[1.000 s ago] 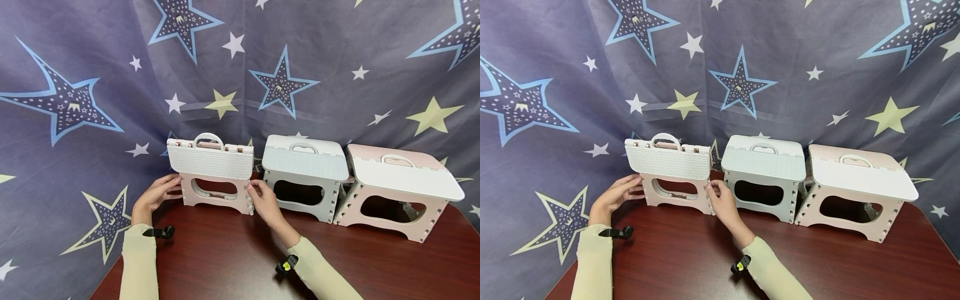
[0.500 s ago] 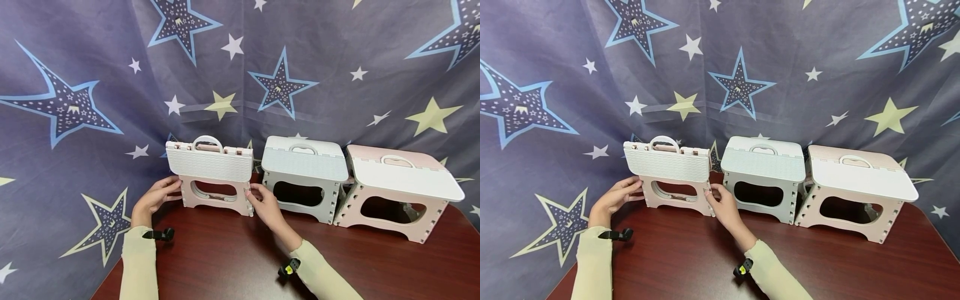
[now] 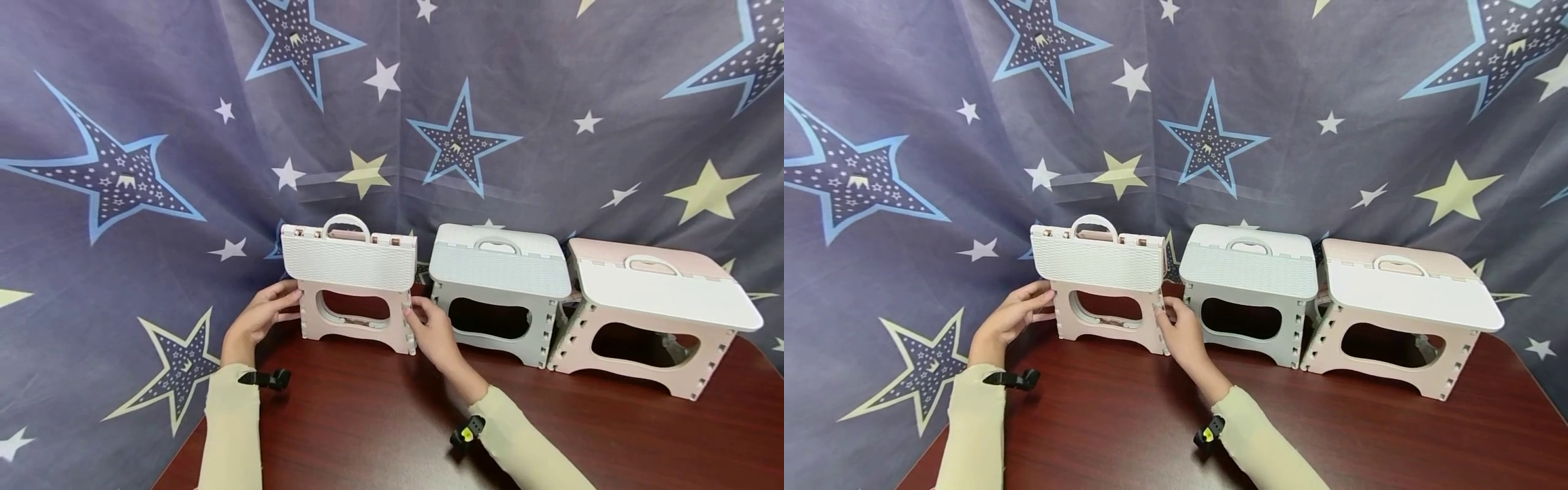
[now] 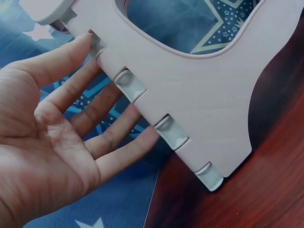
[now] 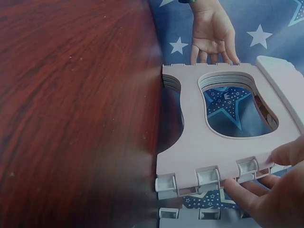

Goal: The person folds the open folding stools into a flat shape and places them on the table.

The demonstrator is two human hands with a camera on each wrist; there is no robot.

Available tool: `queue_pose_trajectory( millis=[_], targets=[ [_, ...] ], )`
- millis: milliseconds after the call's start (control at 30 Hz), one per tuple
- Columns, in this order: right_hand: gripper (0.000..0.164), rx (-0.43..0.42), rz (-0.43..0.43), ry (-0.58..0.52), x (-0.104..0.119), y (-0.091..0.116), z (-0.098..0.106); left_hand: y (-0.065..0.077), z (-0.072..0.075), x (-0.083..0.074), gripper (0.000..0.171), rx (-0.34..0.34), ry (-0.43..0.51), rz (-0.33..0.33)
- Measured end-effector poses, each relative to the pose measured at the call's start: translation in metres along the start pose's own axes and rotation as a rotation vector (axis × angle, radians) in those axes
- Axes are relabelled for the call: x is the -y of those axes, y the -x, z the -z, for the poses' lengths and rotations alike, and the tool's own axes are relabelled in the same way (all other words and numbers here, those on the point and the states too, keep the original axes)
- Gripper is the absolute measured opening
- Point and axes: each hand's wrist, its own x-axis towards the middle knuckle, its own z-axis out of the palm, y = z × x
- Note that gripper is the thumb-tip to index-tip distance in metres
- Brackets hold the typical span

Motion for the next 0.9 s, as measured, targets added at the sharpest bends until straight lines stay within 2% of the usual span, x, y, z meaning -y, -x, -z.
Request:
queue_pose_trajectory(
  millis=[133,367,433,700,800,900],
  targets=[
    [0.030,-0.022,0.019,0.038,0.001,-0.001,-0.003,-0.001,-0.002,-0.003,0.019,-0.003,0.025,-0.001],
    [0.033,-0.060,0.022,0.067,0.003,0.000,-0.007,-0.002,-0.006,-0.008,0.020,-0.080,0.055,0.024],
    [0.033,-0.067,0.019,0.063,0.003,0.000,-0.008,-0.003,-0.007,-0.011,0.022,-0.086,0.052,0.036],
    [0.034,-0.088,-0.010,0.084,0.007,-0.003,-0.011,-0.004,-0.008,-0.023,0.009,-0.085,0.022,0.130],
    [0.033,-0.075,-0.031,0.101,0.008,-0.004,-0.012,-0.004,-0.007,-0.026,0.016,-0.072,0.003,0.172],
    [0.033,-0.056,-0.065,0.095,0.011,-0.007,-0.014,-0.004,-0.006,-0.028,0.035,-0.076,-0.028,0.211]
  ],
)
